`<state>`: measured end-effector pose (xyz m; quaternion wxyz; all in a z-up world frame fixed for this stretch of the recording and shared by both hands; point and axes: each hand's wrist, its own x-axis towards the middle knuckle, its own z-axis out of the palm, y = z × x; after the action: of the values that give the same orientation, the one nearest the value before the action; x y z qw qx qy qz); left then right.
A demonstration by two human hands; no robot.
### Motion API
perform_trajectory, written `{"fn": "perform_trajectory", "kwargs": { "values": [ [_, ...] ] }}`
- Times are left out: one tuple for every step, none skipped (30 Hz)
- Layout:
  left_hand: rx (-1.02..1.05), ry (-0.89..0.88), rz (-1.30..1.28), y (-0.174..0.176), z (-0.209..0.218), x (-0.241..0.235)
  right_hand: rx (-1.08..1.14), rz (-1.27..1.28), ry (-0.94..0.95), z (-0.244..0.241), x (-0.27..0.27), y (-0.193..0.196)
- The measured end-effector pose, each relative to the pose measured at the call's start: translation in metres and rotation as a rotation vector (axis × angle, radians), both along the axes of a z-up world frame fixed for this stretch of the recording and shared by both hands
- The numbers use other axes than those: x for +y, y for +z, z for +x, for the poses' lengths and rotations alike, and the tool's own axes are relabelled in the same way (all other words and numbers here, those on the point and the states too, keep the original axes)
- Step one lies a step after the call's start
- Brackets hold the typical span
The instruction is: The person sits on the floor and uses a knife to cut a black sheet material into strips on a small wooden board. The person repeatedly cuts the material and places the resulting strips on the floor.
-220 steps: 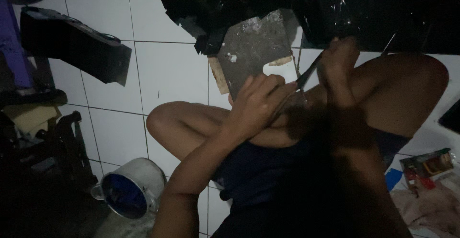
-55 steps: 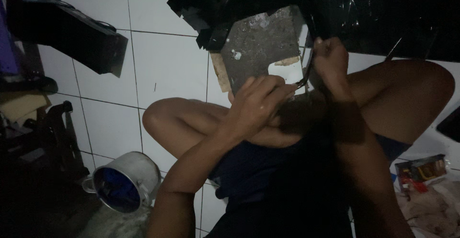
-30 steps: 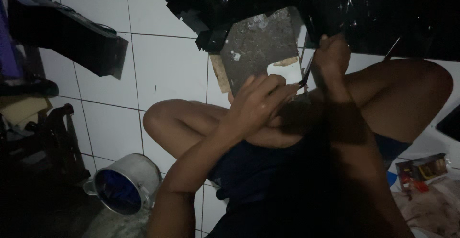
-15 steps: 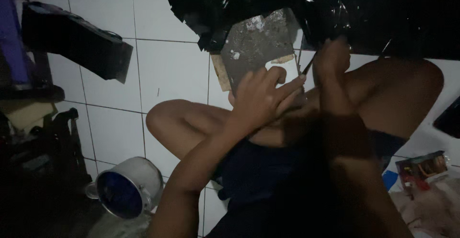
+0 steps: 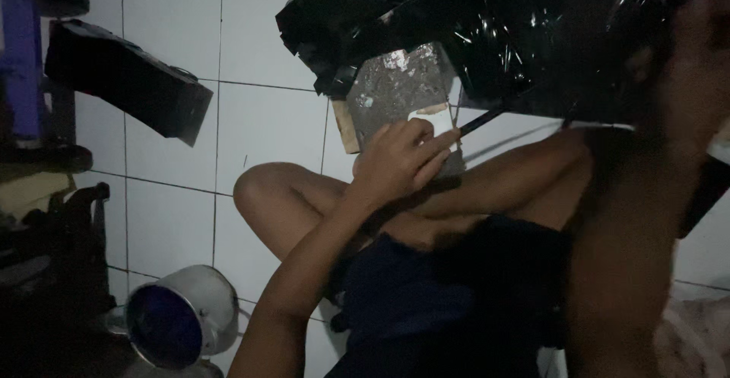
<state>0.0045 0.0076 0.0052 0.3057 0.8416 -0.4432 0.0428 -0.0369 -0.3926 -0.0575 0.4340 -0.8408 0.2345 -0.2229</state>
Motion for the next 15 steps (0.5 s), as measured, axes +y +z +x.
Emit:
{"fn": "perform_trajectory", "kwargs": {
  "values": [
    [0.009, 0.003, 0.01, 0.0, -0.001, 0.0, -0.059, 0.29, 0.072, 0.001, -0.006, 0.013],
    [0.015, 0.014, 0.004, -0.001, -0.002, -0.001, -0.117, 0.58, 0.146, 0.004, -0.012, 0.026],
    [0.019, 0.024, 0.0, -0.001, -0.003, -0.002, -0.153, 0.675, 0.201, 0.004, -0.012, 0.036],
    [0.023, 0.034, -0.003, -0.001, -0.003, -0.002, -0.186, 0.773, 0.253, 0.005, -0.011, 0.045],
    [0.027, 0.04, -0.019, -0.001, -0.004, -0.002, -0.198, 0.677, 0.286, 0.001, -0.008, 0.054],
    [0.032, 0.045, -0.036, 0.0, -0.004, -0.002, -0.243, 0.595, 0.288, 0.004, 0.004, 0.055],
    [0.033, 0.05, -0.052, 0.001, -0.005, -0.002, -0.289, 0.512, 0.286, 0.007, 0.015, 0.055],
    [0.028, 0.047, -0.051, 0.002, -0.005, -0.002, -0.368, 0.443, 0.254, 0.014, 0.029, 0.051],
    [0.022, 0.047, -0.053, 0.002, -0.005, -0.002, -0.395, 0.424, 0.229, 0.022, 0.038, 0.047],
    [0.016, 0.048, -0.054, 0.002, -0.005, -0.003, -0.421, 0.405, 0.204, 0.03, 0.046, 0.039],
    [0.024, 0.057, -0.057, 0.002, -0.005, -0.002, -0.393, 0.444, 0.187, 0.041, 0.056, 0.027],
    [0.032, 0.066, -0.06, 0.002, -0.005, -0.001, -0.302, 0.503, 0.127, 0.053, 0.065, 0.012],
    [0.041, 0.076, -0.062, 0.001, -0.006, 0.0, -0.208, 0.562, 0.067, 0.063, 0.075, -0.007],
    [0.072, 0.073, -0.071, 0.0, -0.005, -0.001, -0.092, 0.64, -0.034, 0.067, 0.085, -0.027],
    [0.102, 0.069, -0.079, -0.002, -0.004, -0.002, 0.038, 0.583, -0.016, 0.069, 0.092, -0.046]
  ]
}}
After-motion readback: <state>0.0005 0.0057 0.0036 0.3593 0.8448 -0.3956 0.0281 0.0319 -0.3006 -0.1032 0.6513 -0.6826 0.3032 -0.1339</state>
